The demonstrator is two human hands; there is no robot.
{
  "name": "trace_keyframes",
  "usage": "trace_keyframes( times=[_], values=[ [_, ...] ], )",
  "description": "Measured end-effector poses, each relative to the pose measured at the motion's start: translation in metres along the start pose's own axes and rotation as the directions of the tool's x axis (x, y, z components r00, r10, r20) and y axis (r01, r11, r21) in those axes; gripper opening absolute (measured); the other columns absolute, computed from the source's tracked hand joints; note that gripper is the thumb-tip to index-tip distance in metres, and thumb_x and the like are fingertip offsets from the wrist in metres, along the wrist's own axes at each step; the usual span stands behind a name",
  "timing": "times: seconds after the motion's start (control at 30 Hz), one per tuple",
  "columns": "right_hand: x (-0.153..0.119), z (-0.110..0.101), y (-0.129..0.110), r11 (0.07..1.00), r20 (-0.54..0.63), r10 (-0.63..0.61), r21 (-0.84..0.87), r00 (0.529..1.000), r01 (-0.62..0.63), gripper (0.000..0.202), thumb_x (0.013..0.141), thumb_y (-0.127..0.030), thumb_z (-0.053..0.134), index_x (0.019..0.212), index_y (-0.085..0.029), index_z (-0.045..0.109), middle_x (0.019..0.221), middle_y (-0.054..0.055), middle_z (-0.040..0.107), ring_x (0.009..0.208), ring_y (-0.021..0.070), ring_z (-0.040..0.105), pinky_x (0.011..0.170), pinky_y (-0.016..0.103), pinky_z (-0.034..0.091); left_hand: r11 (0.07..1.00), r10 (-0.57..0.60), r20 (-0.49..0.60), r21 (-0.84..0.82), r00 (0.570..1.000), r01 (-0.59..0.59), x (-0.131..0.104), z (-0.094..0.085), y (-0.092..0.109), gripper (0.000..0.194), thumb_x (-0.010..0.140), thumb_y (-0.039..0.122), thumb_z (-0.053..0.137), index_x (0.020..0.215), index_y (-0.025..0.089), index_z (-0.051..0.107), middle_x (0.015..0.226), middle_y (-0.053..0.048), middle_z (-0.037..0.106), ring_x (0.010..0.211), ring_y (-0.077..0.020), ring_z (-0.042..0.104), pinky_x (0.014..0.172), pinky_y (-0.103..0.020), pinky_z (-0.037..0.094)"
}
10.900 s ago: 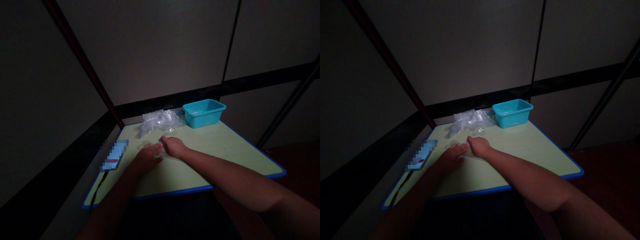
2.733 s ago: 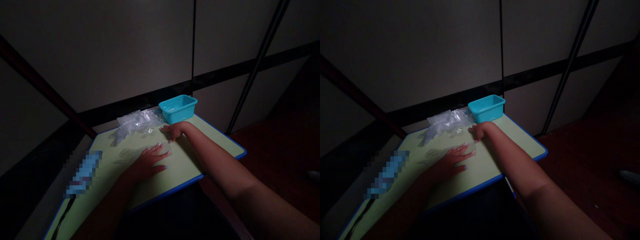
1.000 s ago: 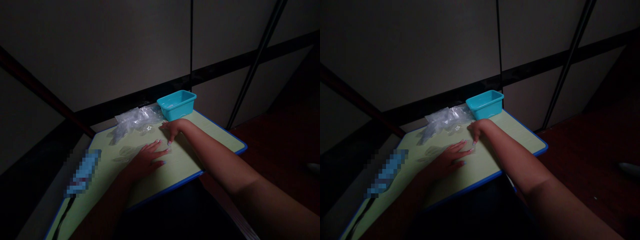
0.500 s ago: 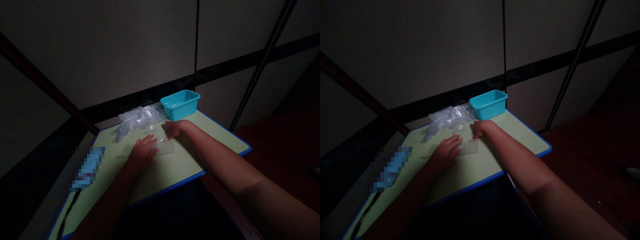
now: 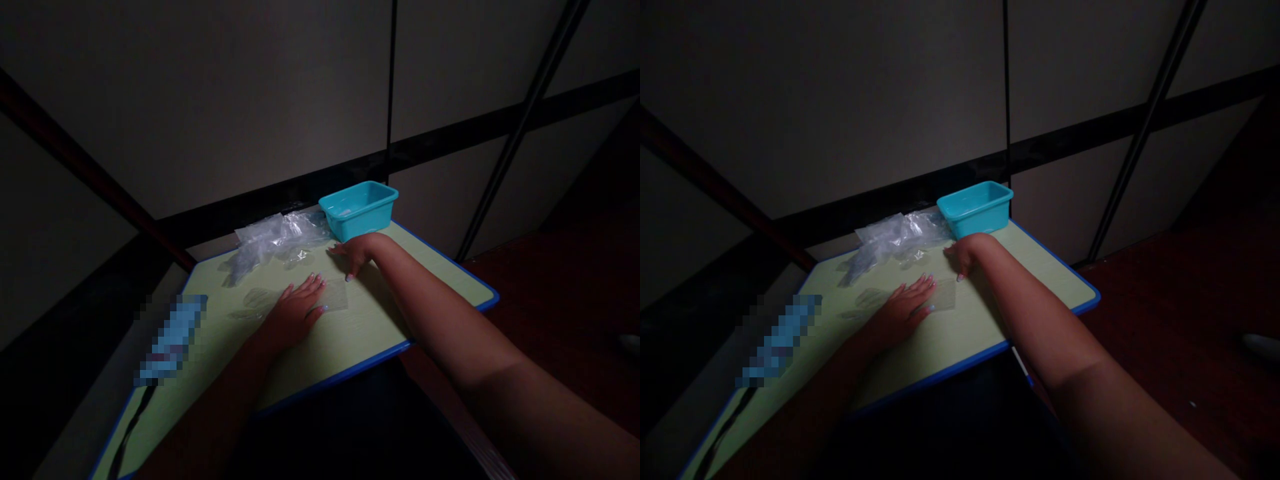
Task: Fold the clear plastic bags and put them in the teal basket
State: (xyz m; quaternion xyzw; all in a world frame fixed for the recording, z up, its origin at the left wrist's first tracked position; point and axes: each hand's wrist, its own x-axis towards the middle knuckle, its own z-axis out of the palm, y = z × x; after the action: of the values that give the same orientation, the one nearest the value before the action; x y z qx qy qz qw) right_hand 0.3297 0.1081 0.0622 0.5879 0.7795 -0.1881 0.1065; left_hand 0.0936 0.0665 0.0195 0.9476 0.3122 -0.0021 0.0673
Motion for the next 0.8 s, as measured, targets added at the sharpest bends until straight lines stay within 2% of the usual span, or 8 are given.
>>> trace_keyframes(
  times=[0.2,0.43,0.63,0.8],
  values=[
    [0.000,0.001,0.001,0.997,-0.054,0.027,0.072,0.998,-0.024,0.119,0.050,-0.031,0.086,0.147,-0.015,0.018,0.147,0.016,0.030,0.134,0.0351,0.026,0.109,0.041,0.025,0.999,0.008,0.022,-0.050,1.000,-0.007,0.001,-0.001,0.001,0.052,0.094,0.037,0.028,0.144,0.020,0.027,0.151,-0.005,0.023,0.140,-0.0187,0.017,0.111,-0.048,0.018],
    [-0.004,-0.002,-0.010,0.998,-0.001,0.054,0.030,0.999,-0.054,0.119,0.051,-0.022,0.085,0.146,-0.011,0.015,0.149,0.018,0.023,0.135,0.0331,0.025,0.109,0.036,0.023,0.999,0.015,0.022,-0.048,1.000,-0.014,0.001,-0.001,0.000,0.052,0.094,0.036,0.029,0.144,0.022,0.028,0.150,-0.003,0.025,0.140,-0.0192,0.019,0.111,-0.050,0.019],
    [-0.004,-0.001,-0.009,0.997,-0.012,0.056,0.055,0.998,-0.055,0.120,0.049,-0.029,0.086,0.146,-0.013,0.018,0.148,0.017,0.026,0.133,0.0356,0.028,0.107,0.039,0.027,0.999,0.024,0.021,-0.039,0.999,-0.024,0.000,-0.003,-0.001,0.050,0.094,0.037,0.031,0.142,0.024,0.032,0.149,-0.004,0.028,0.139,-0.0208,0.019,0.111,-0.050,0.019],
    [-0.001,0.001,-0.006,0.999,-0.022,0.024,0.027,0.999,-0.023,0.118,0.052,-0.033,0.084,0.146,-0.011,0.018,0.148,0.018,0.027,0.133,0.0348,0.028,0.107,0.039,0.026,0.999,0.014,0.023,-0.045,1.000,-0.013,-0.001,-0.006,0.001,0.049,0.094,0.036,0.033,0.141,0.024,0.034,0.149,-0.004,0.028,0.139,-0.0210,0.020,0.110,-0.052,0.019]
  ],
)
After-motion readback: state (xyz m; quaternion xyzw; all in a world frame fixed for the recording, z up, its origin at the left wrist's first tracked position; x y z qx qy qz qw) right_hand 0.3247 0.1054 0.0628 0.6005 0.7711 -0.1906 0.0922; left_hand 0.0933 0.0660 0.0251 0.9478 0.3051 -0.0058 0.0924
